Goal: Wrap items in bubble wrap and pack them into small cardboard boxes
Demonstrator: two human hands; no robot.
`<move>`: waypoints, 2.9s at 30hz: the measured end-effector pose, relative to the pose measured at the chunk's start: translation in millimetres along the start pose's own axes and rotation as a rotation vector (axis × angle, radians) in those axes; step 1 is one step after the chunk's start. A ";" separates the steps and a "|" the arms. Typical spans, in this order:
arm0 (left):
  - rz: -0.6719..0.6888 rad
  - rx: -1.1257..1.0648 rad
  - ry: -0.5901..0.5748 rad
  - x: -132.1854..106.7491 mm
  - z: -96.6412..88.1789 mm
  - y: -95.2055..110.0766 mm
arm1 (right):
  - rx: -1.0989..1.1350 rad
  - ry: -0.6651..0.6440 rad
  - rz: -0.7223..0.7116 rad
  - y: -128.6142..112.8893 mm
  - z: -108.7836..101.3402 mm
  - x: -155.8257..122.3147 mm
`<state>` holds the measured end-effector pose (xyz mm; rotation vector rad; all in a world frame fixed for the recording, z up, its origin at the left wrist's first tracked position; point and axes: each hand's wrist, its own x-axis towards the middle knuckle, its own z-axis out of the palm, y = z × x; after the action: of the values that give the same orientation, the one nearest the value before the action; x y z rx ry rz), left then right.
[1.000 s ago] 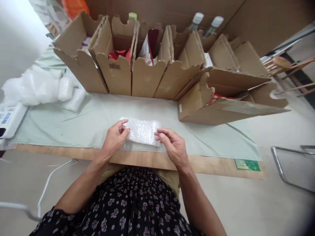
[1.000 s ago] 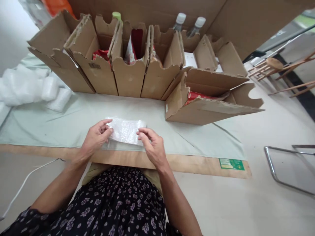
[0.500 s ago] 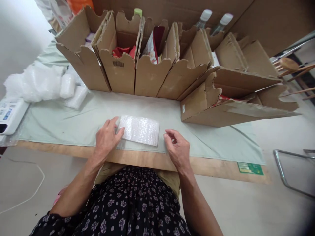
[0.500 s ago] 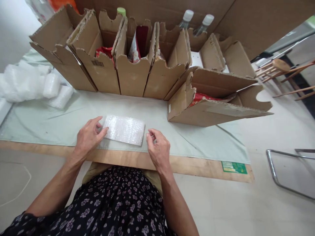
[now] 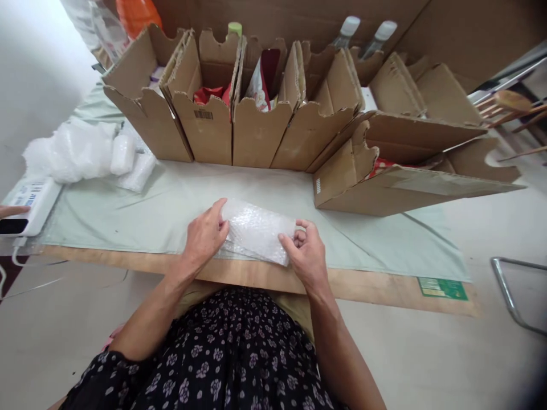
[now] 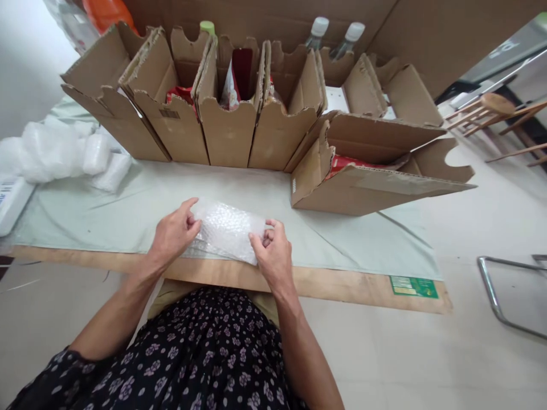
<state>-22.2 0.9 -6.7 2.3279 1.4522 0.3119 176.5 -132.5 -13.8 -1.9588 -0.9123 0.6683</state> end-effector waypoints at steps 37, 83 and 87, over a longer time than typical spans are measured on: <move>0.372 0.232 -0.142 31.0 -20.4 35.8 | 0.344 -0.204 0.184 8.0 -9.5 -61.4; 0.596 -0.240 0.040 -65.6 15.9 12.5 | -0.407 -0.226 -0.703 24.3 -20.4 -31.0; 0.500 -0.300 -0.034 -55.0 16.6 10.0 | -0.398 -0.216 -0.633 20.2 -23.3 -28.8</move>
<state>-32.1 -55.7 -16.8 2.3910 0.7249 0.5757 183.4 -174.0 -16.6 -1.7822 -1.8081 0.3413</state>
